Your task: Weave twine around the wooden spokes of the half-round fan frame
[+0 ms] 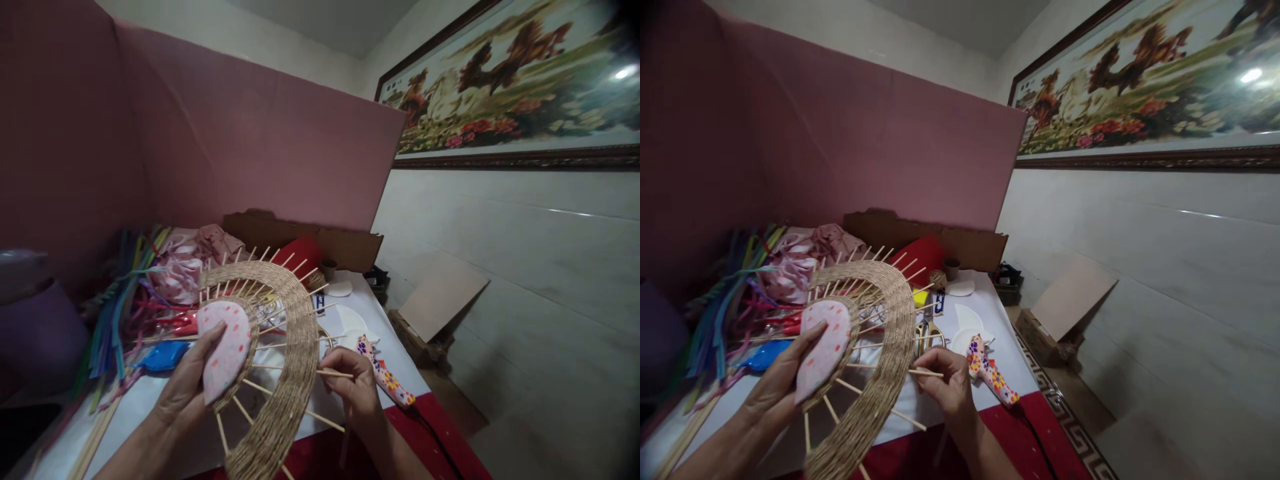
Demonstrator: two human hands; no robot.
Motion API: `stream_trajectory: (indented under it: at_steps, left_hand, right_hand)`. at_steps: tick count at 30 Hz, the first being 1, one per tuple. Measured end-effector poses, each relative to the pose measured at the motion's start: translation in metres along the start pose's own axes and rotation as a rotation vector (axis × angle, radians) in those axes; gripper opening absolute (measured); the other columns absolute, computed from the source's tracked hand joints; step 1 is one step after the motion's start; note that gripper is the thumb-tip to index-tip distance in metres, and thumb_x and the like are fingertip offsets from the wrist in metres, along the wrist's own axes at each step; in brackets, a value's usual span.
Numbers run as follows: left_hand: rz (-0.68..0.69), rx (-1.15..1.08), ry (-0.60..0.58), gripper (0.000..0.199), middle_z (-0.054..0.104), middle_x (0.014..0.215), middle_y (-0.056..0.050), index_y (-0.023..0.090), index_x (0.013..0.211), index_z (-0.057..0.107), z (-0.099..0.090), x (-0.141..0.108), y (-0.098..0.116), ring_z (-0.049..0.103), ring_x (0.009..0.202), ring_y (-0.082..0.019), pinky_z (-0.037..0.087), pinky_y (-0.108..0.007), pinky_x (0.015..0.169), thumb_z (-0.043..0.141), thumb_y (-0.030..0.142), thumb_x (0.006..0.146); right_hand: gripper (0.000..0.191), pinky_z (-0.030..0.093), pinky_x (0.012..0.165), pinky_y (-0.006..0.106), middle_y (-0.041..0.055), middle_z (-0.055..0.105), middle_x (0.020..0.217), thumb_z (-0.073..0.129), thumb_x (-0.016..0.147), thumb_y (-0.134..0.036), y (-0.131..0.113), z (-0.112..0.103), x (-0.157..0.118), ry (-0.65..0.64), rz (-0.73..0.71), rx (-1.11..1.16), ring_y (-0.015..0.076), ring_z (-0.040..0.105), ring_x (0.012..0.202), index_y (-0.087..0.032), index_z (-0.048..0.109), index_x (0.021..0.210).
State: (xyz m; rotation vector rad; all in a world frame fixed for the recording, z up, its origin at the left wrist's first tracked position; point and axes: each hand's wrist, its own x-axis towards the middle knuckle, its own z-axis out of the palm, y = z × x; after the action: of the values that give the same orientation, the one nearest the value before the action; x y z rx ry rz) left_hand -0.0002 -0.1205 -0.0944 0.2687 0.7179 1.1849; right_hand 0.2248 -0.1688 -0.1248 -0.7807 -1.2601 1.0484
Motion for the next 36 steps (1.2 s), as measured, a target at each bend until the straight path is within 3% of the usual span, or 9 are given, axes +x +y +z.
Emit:
stream_trajectory:
  at_steps: [5,9,16,20,25,30,33,36]
  left_hand:
    - [-0.140,-0.007,-0.082,0.035,0.071,0.073,-0.019,0.000,0.111,0.054,0.004,-0.006,-0.007,0.068,0.071,-0.032,0.055,-0.045,0.066,0.053,0.012,0.078]
    - [-0.139,-0.018,-0.111,0.034,0.070,0.073,-0.019,-0.001,0.110,0.053,0.015,-0.007,-0.007,0.068,0.067,-0.029,0.055,-0.044,0.066,0.050,0.014,0.080]
    - [0.109,0.094,-0.062,0.022,0.071,0.066,-0.013,0.005,0.097,0.060,0.040,0.007,0.014,0.067,0.054,-0.022,0.057,-0.033,0.054,0.051,0.010,0.078]
    - [0.253,0.177,-0.073,0.014,0.070,0.063,-0.010,0.007,0.086,0.063,0.057,0.018,0.023,0.065,0.049,-0.019,0.056,-0.028,0.048,0.052,0.009,0.077]
    - [0.288,0.258,-0.121,0.014,0.068,0.060,-0.009,0.008,0.083,0.064,0.075,0.028,0.027,0.063,0.046,-0.018,0.055,-0.028,0.044,0.053,0.012,0.075]
    - [0.362,0.247,-0.149,0.012,0.068,0.062,-0.007,0.009,0.080,0.061,0.080,0.035,0.026,0.063,0.050,-0.016,0.055,-0.027,0.048,0.056,0.013,0.071]
    - [0.421,0.255,-0.156,0.019,0.067,0.063,-0.005,0.011,0.083,0.059,0.080,0.034,0.018,0.063,0.051,-0.016,0.054,-0.026,0.048,0.061,0.015,0.065]
    - [0.471,0.242,-0.124,0.023,0.064,0.058,-0.001,0.012,0.080,0.058,0.082,0.033,0.005,0.059,0.046,-0.013,0.049,-0.022,0.044,0.067,0.019,0.060]
  right_hand:
    - [0.017,0.027,0.047,0.024,-0.0006,0.046,0.055,0.064,0.068,-0.032,0.003,-0.003,-0.006,0.002,-0.051,-0.064,0.0111,0.038,0.050,-0.018,0.058,0.060]
    - [0.016,0.025,0.046,0.024,-0.0019,0.043,0.055,0.063,0.070,-0.032,0.005,-0.004,-0.008,0.009,-0.063,-0.018,0.0101,0.036,0.049,-0.019,0.058,0.062]
    - [0.013,0.027,0.046,0.022,-0.0032,0.047,0.050,0.066,0.069,-0.030,-0.002,0.003,0.001,0.158,-0.020,0.060,0.0081,0.036,0.047,-0.018,0.066,0.068]
    - [0.016,0.022,0.043,0.021,-0.0046,0.042,0.047,0.066,0.068,-0.030,-0.006,0.005,0.009,0.225,0.045,0.146,0.0057,0.028,0.045,-0.016,0.069,0.073]
    - [0.019,0.021,0.042,0.020,-0.0043,0.044,0.049,0.065,0.070,-0.030,-0.003,0.004,0.017,0.322,0.086,0.154,0.0051,0.026,0.045,-0.015,0.071,0.081]
    - [0.021,0.032,0.047,0.021,-0.0014,0.052,0.055,0.061,0.074,-0.034,0.000,-0.001,0.019,0.408,0.020,-0.062,0.0090,0.039,0.051,-0.016,0.070,0.078]
    - [0.021,0.041,0.063,0.026,0.0026,0.060,0.068,0.056,0.078,-0.033,-0.002,-0.004,0.014,0.420,-0.138,-0.347,0.0147,0.050,0.067,-0.017,0.069,0.078]
    - [0.018,0.041,0.068,0.028,0.0029,0.059,0.069,0.055,0.080,-0.030,-0.002,-0.007,0.008,0.464,-0.319,-0.663,0.0154,0.051,0.068,-0.017,0.067,0.073]
